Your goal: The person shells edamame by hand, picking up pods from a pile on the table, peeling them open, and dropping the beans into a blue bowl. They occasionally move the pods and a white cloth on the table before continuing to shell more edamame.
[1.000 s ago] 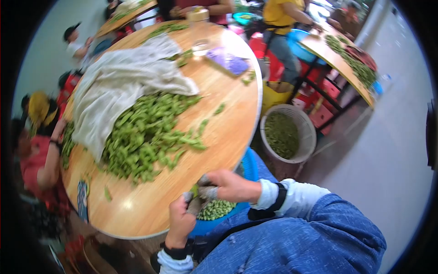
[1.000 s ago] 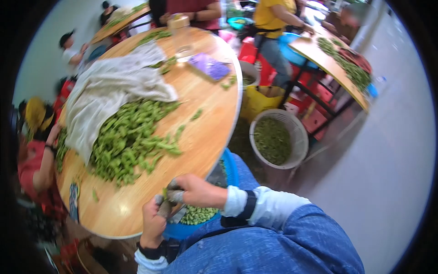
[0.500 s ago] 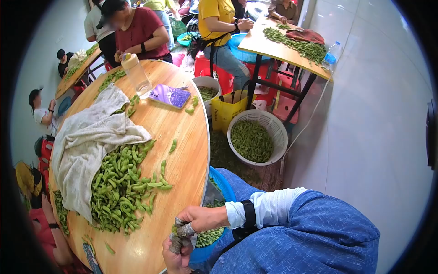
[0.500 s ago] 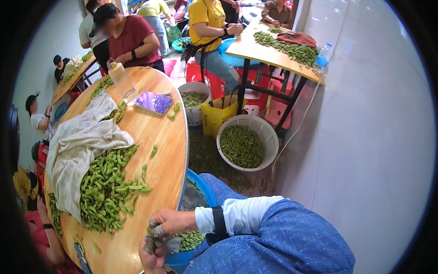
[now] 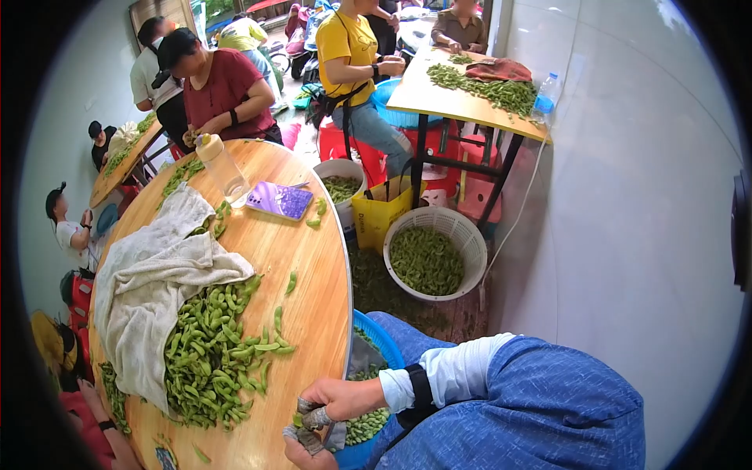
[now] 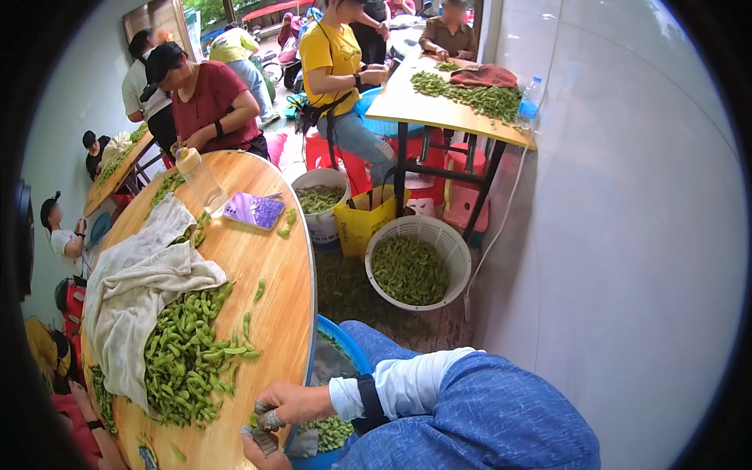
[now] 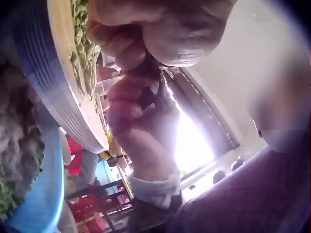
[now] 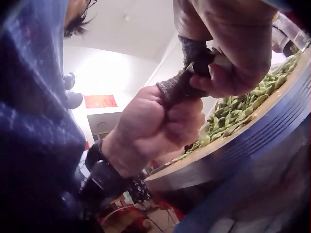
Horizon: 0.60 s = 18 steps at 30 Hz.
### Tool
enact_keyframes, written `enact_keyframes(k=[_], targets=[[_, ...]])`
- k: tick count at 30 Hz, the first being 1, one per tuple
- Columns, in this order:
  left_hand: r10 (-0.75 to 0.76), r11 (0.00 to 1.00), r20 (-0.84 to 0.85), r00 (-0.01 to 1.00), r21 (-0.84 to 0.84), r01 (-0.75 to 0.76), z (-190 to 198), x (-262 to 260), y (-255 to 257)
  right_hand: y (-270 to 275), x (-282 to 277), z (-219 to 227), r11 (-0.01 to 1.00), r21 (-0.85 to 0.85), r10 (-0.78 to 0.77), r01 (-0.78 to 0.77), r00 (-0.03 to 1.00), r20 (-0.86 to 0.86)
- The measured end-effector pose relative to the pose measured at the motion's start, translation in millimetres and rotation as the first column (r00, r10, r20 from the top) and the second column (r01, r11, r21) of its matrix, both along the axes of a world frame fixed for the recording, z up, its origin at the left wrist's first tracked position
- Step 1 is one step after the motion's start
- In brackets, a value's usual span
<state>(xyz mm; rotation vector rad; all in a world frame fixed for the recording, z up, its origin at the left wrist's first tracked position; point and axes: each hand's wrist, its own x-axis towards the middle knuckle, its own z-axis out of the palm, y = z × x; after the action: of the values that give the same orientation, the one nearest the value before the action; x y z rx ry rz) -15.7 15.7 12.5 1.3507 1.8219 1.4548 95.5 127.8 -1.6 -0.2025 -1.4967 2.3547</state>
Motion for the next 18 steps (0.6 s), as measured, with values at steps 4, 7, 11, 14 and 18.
enact_keyframes(k=[4,7,11,14,18], targets=[[0.095,0.987,0.579,0.810,-0.162,0.000,1,-2,-4,-1,2,0,0.952,0.293,-0.083,0.083,0.996,-0.014],[0.059,0.968,0.744,0.665,-0.206,0.145,2,-13,-10,3,6,4,0.866,0.493,-0.072,0.088,0.996,-0.051],[-0.030,0.905,0.722,0.691,-0.274,0.326,13,-16,-9,8,4,-8,0.837,0.540,-0.048,0.089,0.995,-0.089],[0.024,0.954,0.619,0.785,-0.248,0.166,-4,-2,-15,9,8,-3,0.868,0.496,0.013,0.017,0.998,-0.057],[-0.015,0.954,0.342,0.940,-0.277,0.116,-16,4,-16,6,12,3,0.710,0.703,-0.020,-0.037,0.997,0.073]])
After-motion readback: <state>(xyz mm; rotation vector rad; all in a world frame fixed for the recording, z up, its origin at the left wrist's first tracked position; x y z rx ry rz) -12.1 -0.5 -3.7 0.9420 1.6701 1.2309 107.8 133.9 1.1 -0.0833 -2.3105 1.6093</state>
